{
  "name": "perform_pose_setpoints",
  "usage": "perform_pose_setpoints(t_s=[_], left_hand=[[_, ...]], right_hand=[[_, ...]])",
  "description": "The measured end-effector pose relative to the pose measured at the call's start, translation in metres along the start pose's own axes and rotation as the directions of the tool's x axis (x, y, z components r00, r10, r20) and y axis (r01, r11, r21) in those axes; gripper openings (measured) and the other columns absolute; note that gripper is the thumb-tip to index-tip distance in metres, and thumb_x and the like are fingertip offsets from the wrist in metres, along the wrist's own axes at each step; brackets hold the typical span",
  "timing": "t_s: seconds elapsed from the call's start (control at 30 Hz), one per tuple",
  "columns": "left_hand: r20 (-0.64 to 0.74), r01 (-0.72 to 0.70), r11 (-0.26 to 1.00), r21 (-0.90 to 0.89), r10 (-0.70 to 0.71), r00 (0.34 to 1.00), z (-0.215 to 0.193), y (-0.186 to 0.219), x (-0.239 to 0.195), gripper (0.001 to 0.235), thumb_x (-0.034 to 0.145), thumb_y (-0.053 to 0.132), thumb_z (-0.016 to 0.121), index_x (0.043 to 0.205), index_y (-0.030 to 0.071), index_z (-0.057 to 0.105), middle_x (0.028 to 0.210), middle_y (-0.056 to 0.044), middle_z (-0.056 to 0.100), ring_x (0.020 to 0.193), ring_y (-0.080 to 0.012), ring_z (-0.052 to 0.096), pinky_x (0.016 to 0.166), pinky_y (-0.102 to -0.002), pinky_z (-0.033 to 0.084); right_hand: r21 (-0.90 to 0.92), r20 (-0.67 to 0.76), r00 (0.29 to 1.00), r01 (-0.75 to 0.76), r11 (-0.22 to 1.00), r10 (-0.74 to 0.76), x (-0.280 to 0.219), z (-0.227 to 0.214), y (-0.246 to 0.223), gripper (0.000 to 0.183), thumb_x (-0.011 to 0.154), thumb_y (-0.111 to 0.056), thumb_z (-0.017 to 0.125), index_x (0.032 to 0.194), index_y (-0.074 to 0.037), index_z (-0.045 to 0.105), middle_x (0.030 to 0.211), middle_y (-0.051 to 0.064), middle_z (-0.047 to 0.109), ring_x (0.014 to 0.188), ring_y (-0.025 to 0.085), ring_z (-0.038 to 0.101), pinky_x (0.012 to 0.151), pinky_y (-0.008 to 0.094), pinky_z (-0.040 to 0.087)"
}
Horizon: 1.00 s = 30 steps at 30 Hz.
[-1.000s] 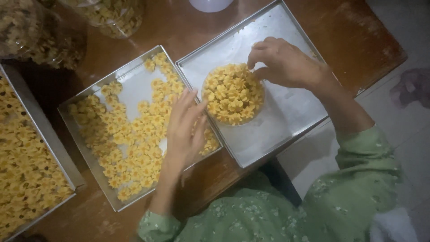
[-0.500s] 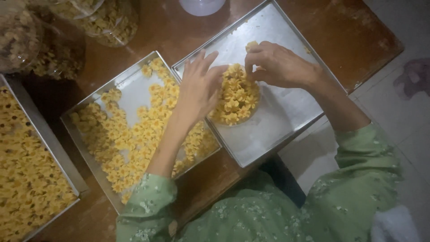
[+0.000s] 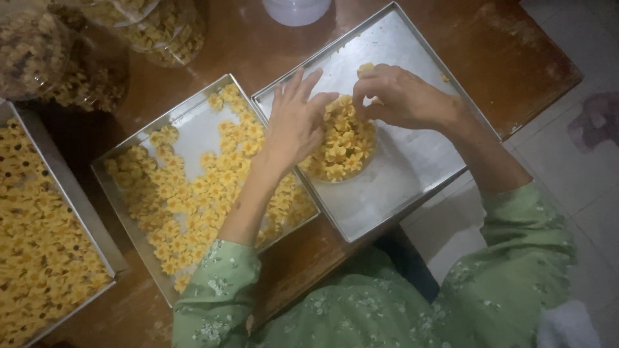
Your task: Picking up small flower-shaped cookies from a baking tray and placing them into a round plastic container
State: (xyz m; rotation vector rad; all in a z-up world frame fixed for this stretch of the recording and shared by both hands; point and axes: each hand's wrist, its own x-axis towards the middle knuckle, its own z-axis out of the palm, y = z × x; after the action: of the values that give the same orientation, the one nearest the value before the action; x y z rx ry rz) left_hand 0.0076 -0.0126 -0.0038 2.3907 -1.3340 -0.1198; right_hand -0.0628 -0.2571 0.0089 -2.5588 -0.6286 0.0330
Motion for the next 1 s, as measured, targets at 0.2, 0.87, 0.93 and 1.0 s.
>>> perform_pose_setpoints(t_s=[0.2, 0.87, 0.93, 1.0], left_hand=[[-0.194, -0.068, 0.984, -0.167, 0.035, 0.980, 0.005, -0.020, -0.025, 0.067, 0.072, -0.003, 0.049, 0.137, 0.012, 0.051, 0.153, -0.024, 0.045, 0.143, -0.0480, 0.039, 0.116, -0.064, 0.034], [-0.455, -0.018, 0.903, -0.429, -0.199, 0.868, 0.022, 0.007, -0.131, 0.046, 0.102, 0.011, 0.059, 0.147, 0.004, 0.052, 0.150, -0.025, 0.049, 0.143, -0.0469, 0.043, 0.119, -0.058, 0.034], [-0.463, -0.020, 0.907, -0.420, -0.195, 0.865, 0.030, 0.008, -0.133, 0.051, 0.100, 0.011, 0.064, 0.148, 0.002, 0.050, 0.151, -0.026, 0.048, 0.143, -0.0483, 0.041, 0.120, -0.059, 0.032], [-0.413, 0.032, 0.895, -0.446, -0.237, 0.880, 0.033, 0.012, -0.132, 0.069, 0.094, 0.014, 0.074, 0.154, 0.003, 0.042, 0.155, -0.024, 0.044, 0.148, -0.0452, 0.035, 0.124, -0.058, 0.022]], right_hand=[[0.054, -0.015, 0.996, -0.090, 0.994, 0.091, 0.008, 0.000, -0.006, 0.016, 0.095, -0.006, 0.071, 0.109, -0.013, 0.070, 0.087, 0.007, 0.058, 0.077, 0.025, 0.056, 0.067, 0.041, 0.042], [0.059, -0.238, 0.970, -0.044, 0.997, 0.057, -0.058, 0.021, -0.049, 0.022, 0.089, -0.012, 0.088, 0.106, -0.005, 0.076, 0.102, 0.017, 0.070, 0.093, 0.040, 0.069, 0.087, 0.047, 0.054], [0.044, -0.226, 0.973, -0.029, 0.999, 0.038, -0.058, 0.026, -0.053, 0.023, 0.089, -0.014, 0.088, 0.105, -0.003, 0.076, 0.099, 0.018, 0.068, 0.093, 0.041, 0.068, 0.088, 0.048, 0.054], [0.065, -0.182, 0.980, -0.064, 0.996, 0.075, -0.056, 0.028, -0.054, 0.022, 0.088, -0.011, 0.086, 0.105, -0.004, 0.076, 0.099, 0.018, 0.067, 0.097, 0.041, 0.067, 0.090, 0.050, 0.052]])
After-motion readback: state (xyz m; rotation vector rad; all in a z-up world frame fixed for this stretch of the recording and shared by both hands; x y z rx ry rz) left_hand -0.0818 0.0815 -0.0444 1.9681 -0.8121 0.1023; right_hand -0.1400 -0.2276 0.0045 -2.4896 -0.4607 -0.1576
